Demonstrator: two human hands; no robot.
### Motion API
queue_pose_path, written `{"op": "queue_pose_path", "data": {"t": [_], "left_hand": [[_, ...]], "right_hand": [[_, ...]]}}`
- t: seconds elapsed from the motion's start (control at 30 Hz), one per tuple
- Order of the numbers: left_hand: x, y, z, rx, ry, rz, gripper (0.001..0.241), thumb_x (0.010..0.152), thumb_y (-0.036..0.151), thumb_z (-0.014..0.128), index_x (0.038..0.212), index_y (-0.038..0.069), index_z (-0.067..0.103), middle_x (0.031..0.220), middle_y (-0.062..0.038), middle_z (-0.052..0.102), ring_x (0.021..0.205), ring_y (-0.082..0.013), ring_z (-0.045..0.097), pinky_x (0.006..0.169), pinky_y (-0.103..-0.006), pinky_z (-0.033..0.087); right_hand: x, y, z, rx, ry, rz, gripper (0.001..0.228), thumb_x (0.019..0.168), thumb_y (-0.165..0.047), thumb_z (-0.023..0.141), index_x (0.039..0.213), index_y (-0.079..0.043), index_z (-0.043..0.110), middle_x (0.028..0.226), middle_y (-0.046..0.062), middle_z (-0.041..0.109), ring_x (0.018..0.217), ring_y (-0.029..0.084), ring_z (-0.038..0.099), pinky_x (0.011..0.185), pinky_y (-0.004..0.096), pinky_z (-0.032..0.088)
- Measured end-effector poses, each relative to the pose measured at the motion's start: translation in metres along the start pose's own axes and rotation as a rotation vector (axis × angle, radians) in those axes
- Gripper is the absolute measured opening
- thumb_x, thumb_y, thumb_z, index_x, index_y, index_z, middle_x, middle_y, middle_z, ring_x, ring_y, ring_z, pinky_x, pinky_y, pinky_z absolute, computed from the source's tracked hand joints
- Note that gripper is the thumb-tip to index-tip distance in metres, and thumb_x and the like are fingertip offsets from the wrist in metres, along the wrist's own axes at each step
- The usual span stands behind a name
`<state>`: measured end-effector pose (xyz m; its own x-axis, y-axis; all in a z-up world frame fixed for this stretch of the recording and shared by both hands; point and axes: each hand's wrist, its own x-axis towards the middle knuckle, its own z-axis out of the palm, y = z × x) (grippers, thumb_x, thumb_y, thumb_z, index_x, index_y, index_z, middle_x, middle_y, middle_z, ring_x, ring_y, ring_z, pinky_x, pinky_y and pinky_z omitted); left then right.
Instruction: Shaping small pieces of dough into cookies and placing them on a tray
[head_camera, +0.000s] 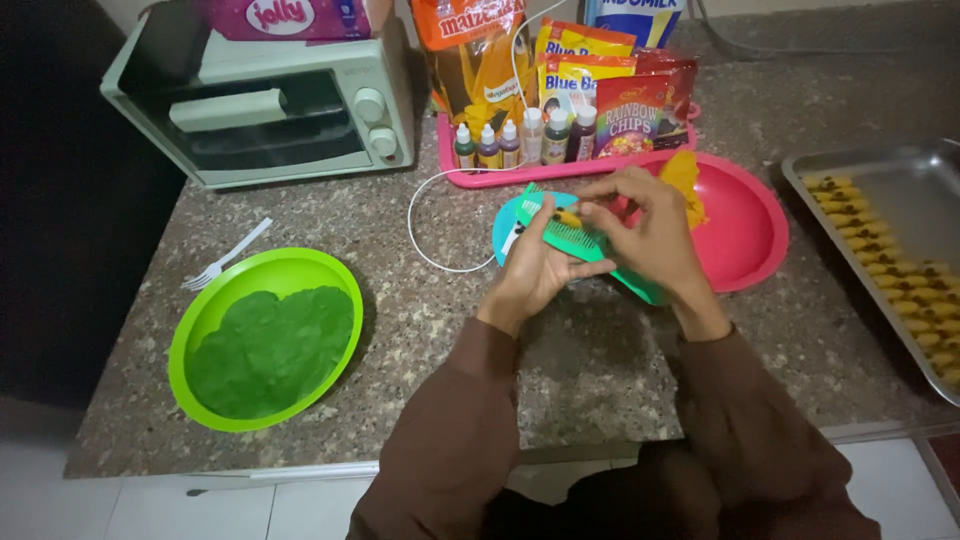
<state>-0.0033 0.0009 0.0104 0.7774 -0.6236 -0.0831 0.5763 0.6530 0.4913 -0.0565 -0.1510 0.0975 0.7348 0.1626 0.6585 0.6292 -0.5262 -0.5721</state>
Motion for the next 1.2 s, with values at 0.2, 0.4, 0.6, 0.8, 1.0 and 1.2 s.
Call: {"op": "queue_pose_path", "data": {"t": [0.2, 0.4, 0.6, 0.8, 1.0, 1.2], "left_hand": [[0.009, -0.005, -0.015, -0.017, -0.077, 0.047, 0.067, 0.105, 0.064, 0.049, 0.143, 0.01, 0.052, 0.127, -0.027, 0.065, 0.112, -0.056, 0.063, 0.09, -0.0721, 0.055], [0.011, -0.007, -0.01, 0.003, -0.076, 0.034, 0.067, 0.105, 0.066, 0.043, 0.149, 0.016, 0.049, 0.124, -0.023, 0.067, 0.109, -0.0497, 0.067, 0.089, -0.066, 0.058], [0.025, -0.015, -0.029, -0.062, -0.064, 0.022, 0.065, 0.101, 0.065, 0.051, 0.139, 0.012, 0.054, 0.128, -0.026, 0.065, 0.113, -0.0532, 0.064, 0.095, -0.0697, 0.054], [0.018, -0.014, -0.026, -0.081, -0.054, 0.0, 0.07, 0.099, 0.067, 0.051, 0.14, 0.01, 0.052, 0.133, -0.025, 0.063, 0.119, -0.0518, 0.062, 0.099, -0.072, 0.05], [0.014, -0.016, -0.021, -0.051, 0.001, 0.104, 0.072, 0.102, 0.059, 0.042, 0.152, 0.007, 0.04, 0.151, -0.021, 0.05, 0.13, -0.0462, 0.056, 0.106, -0.0652, 0.052], [-0.02, -0.011, 0.033, 0.099, -0.09, 0.239, 0.077, 0.093, 0.065, 0.05, 0.15, 0.012, 0.05, 0.143, -0.03, 0.056, 0.125, -0.0491, 0.061, 0.095, -0.0499, 0.062]], "right_hand": [[0.001, -0.011, -0.001, 0.059, -0.017, 0.013, 0.017, 0.084, -0.005, 0.084, 0.1, -0.004, 0.078, 0.095, 0.022, 0.072, 0.089, 0.039, 0.067, 0.081, 0.045, 0.049], [0.001, 0.0, 0.007, 0.028, -0.019, -0.018, 0.023, 0.078, -0.006, 0.088, 0.098, -0.004, 0.078, 0.091, 0.022, 0.072, 0.089, 0.042, 0.067, 0.081, 0.047, 0.05], [-0.001, 0.005, 0.006, 0.012, -0.013, 0.029, 0.026, 0.077, -0.004, 0.086, 0.102, -0.006, 0.079, 0.09, 0.017, 0.071, 0.086, 0.035, 0.068, 0.079, 0.044, 0.052], [-0.003, 0.017, 0.008, 0.029, -0.005, 0.034, 0.021, 0.078, -0.002, 0.084, 0.098, -0.005, 0.079, 0.085, 0.017, 0.069, 0.083, 0.037, 0.069, 0.079, 0.045, 0.053], [-0.013, 0.038, -0.003, 0.203, 0.074, 0.082, 0.02, 0.083, -0.013, 0.083, 0.103, -0.009, 0.08, 0.088, 0.02, 0.072, 0.083, 0.035, 0.069, 0.078, 0.043, 0.052], [-0.039, 0.048, -0.064, 0.281, 0.183, 0.255, 0.022, 0.08, -0.016, 0.085, 0.1, -0.013, 0.079, 0.083, 0.003, 0.073, 0.076, 0.01, 0.059, 0.071, 0.023, 0.046]]}}
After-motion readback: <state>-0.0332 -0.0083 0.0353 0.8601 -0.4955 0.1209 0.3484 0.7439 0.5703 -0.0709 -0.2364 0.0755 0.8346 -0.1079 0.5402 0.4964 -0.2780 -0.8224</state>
